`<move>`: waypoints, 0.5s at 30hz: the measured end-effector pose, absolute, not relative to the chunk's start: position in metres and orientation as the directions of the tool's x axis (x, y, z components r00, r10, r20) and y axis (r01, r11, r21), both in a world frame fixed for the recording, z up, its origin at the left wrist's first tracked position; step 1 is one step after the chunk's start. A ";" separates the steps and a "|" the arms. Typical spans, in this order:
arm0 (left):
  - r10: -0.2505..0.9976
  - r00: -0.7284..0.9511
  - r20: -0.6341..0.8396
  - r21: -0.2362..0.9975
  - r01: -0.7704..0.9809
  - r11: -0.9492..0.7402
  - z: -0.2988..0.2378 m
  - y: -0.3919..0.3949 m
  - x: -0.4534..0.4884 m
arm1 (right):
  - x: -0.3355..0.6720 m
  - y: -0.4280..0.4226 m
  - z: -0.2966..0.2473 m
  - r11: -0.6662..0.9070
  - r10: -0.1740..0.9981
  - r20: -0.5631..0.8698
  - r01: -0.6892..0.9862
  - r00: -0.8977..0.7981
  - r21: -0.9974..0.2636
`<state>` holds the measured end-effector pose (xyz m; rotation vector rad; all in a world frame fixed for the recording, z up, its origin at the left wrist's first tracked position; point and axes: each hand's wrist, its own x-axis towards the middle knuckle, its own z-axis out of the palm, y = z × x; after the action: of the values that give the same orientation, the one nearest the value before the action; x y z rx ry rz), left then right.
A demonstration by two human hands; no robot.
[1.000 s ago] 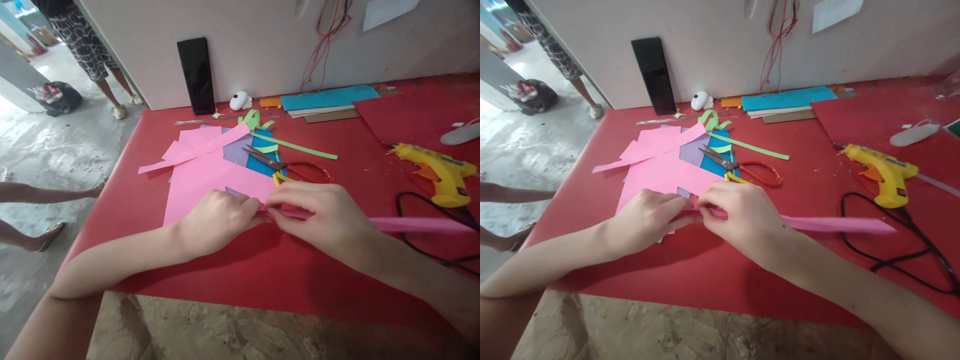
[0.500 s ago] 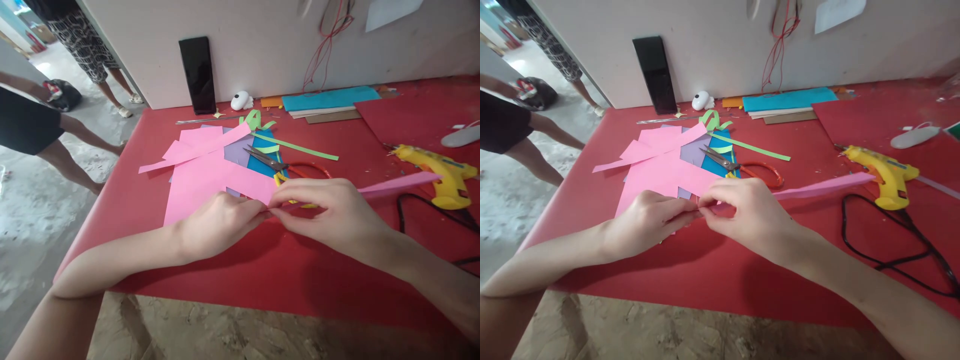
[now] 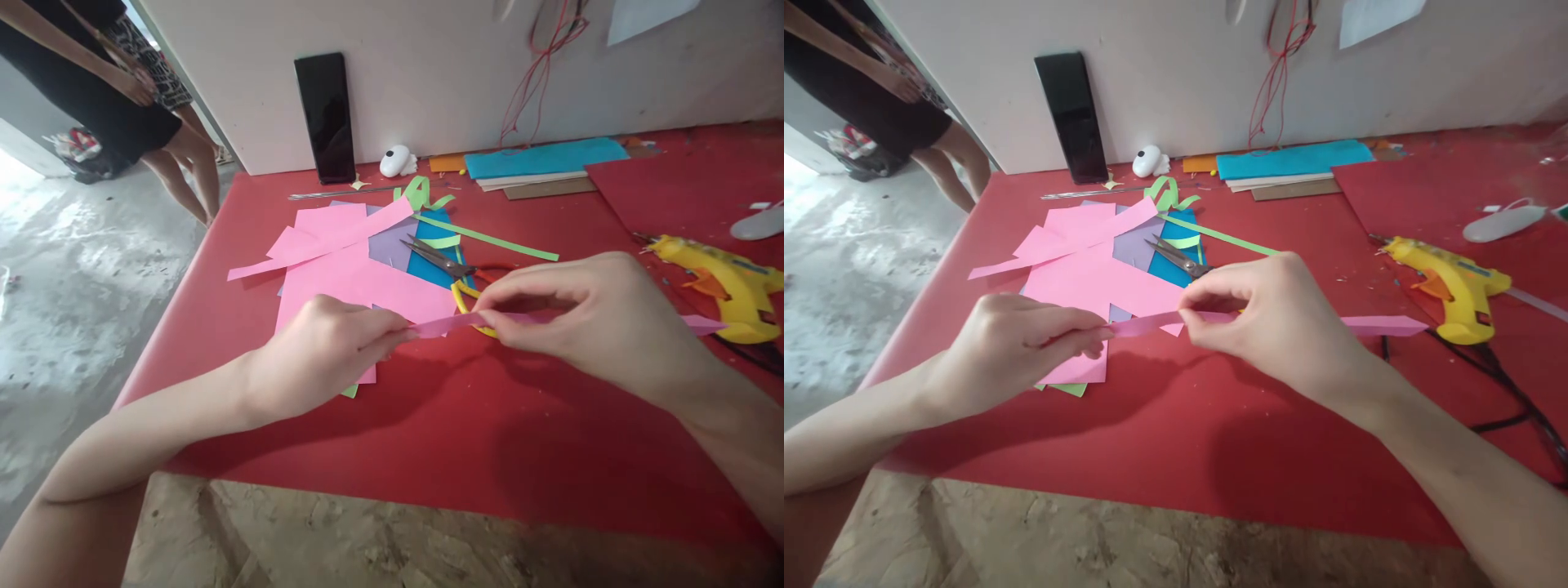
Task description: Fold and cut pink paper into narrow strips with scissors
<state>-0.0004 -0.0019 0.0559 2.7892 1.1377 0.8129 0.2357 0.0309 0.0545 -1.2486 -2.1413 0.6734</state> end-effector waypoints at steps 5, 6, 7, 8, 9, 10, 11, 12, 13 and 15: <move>0.774 0.536 0.337 0.301 0.718 -0.628 0.072 -0.003 -0.024 | 0.246 0.042 0.056 0.276 0.952 0.120 0.630 -0.280 -0.726; 0.782 0.531 0.326 0.291 0.731 -0.617 0.073 -0.002 -0.027 | 0.246 0.043 0.055 0.276 0.953 0.123 0.628 -0.277 -0.728; 0.785 0.532 0.318 0.265 0.745 -0.613 0.073 -0.001 -0.030 | 0.245 0.043 0.054 0.289 0.950 0.134 0.630 -0.283 -0.721; 0.790 0.532 0.305 0.231 0.763 -0.604 0.071 0.000 -0.031 | 0.244 0.043 0.052 0.312 0.943 0.150 0.637 -0.297 -0.704; 0.793 0.533 0.294 0.197 0.778 -0.596 0.070 0.001 -0.030 | 0.242 0.041 0.051 0.346 0.932 0.172 0.647 -0.318 -0.679; 0.798 0.535 0.278 0.162 0.793 -0.587 0.067 0.003 -0.027 | 0.240 0.040 0.049 0.389 0.917 0.201 0.655 -0.345 -0.648; 0.801 0.540 0.258 0.149 0.797 -0.585 0.065 0.004 -0.022 | 0.237 0.038 0.047 0.437 0.895 0.228 0.658 -0.382 -0.612; 0.789 0.557 0.258 0.147 0.785 -0.602 0.062 0.005 -0.016 | 0.235 0.035 0.046 0.489 0.869 0.259 0.657 -0.421 -0.573; 0.779 0.581 0.235 0.137 0.774 -0.619 0.060 0.006 -0.009 | 0.233 0.033 0.044 0.538 0.841 0.285 0.653 -0.460 -0.534; 0.727 0.660 0.189 0.102 0.723 -0.683 0.055 0.007 0.006 | 0.228 0.027 0.042 0.609 0.792 0.328 0.634 -0.515 -0.476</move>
<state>0.0064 0.0073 0.0550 2.8459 1.2431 0.3361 0.2285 0.0272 0.0424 -1.1243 -2.3178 0.4042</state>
